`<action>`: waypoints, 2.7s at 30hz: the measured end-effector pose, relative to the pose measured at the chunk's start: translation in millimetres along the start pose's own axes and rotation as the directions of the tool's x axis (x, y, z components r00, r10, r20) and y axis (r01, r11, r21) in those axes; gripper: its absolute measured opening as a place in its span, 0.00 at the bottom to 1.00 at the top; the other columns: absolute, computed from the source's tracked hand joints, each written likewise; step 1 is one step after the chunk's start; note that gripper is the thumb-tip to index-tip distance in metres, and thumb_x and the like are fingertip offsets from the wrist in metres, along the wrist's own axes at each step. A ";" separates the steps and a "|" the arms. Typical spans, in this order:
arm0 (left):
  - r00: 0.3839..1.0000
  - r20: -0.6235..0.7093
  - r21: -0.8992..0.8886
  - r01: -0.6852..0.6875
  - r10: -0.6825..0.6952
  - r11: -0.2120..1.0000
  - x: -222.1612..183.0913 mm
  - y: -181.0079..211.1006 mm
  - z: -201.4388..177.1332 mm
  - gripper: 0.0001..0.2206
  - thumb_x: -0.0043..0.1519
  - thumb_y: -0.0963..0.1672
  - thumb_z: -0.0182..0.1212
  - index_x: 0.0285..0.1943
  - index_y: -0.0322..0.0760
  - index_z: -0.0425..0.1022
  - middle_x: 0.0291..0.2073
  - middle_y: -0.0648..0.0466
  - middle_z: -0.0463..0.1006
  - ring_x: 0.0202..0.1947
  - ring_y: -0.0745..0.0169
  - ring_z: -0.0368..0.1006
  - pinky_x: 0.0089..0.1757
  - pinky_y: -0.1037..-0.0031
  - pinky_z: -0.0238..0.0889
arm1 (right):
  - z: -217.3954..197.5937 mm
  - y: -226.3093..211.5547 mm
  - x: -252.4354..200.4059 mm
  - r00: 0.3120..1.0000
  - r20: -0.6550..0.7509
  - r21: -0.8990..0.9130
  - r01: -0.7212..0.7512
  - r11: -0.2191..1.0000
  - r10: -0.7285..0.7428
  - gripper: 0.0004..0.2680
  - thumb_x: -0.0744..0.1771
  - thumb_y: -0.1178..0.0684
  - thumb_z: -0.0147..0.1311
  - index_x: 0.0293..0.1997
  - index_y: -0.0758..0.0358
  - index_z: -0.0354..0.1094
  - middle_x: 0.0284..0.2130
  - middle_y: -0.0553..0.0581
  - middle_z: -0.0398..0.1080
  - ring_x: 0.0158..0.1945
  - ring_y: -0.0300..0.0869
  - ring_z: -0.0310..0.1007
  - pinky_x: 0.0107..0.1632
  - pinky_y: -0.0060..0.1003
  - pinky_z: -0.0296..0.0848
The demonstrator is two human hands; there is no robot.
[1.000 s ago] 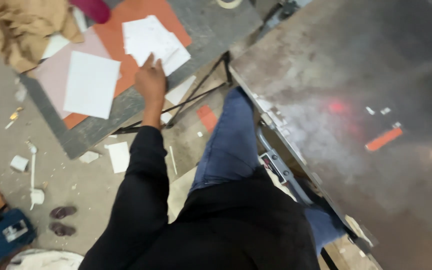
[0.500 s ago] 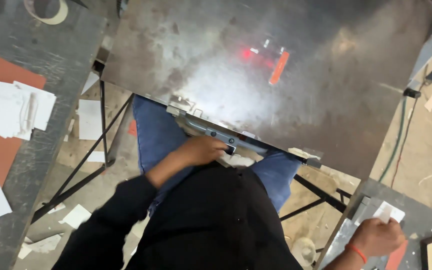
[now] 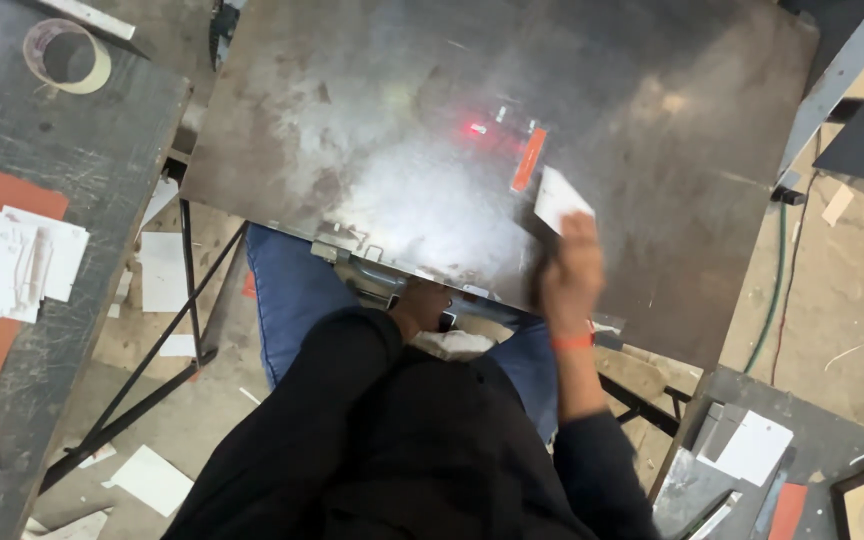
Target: Placing small paper cards into an industrial press to punch holes or markings and removing them.
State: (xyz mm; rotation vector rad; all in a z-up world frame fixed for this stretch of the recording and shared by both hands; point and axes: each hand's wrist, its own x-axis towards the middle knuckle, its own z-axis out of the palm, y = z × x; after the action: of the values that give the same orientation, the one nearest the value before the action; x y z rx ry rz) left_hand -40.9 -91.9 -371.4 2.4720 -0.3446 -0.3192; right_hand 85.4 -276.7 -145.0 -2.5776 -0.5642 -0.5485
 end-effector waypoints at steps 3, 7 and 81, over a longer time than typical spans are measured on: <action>0.976 0.206 -0.028 0.085 -0.077 0.996 4.0 -7.5 -7.8 0.21 0.46 0.49 0.70 0.49 0.43 0.79 0.40 0.48 0.82 0.44 0.44 0.78 0.46 0.49 0.68 | 39.4 -16.9 35.5 0.979 0.163 0.109 0.104 0.989 -0.120 0.19 0.63 0.70 0.47 0.60 0.69 0.71 0.61 0.66 0.68 0.68 0.59 0.64 0.69 0.49 0.64; 0.968 0.236 0.096 0.065 -0.087 0.993 -0.8 -10.1 1.0 0.15 0.49 0.50 0.68 0.40 0.43 0.80 0.36 0.47 0.82 0.40 0.43 0.79 0.42 0.51 0.71 | 57.6 -29.7 58.4 0.945 0.271 0.190 0.132 0.973 -0.181 0.16 0.65 0.69 0.49 0.59 0.64 0.72 0.60 0.63 0.70 0.68 0.57 0.65 0.69 0.47 0.65; 0.988 0.046 -0.492 -0.107 0.149 0.864 -25.7 81.3 -165.2 0.10 0.60 0.48 0.62 0.34 0.38 0.80 0.28 0.49 0.81 0.30 0.54 0.79 0.33 0.64 0.69 | -212.8 216.5 -236.8 0.817 -0.155 -0.685 -0.494 0.536 0.555 0.07 0.64 0.58 0.58 0.25 0.67 0.69 0.28 0.67 0.71 0.37 0.61 0.72 0.40 0.55 0.69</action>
State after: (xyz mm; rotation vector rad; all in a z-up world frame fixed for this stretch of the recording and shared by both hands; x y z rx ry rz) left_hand -28.2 -57.0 -189.2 1.9298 -0.4054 -0.3993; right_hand -71.1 -628.4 -150.7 -3.2707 0.5625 -0.4946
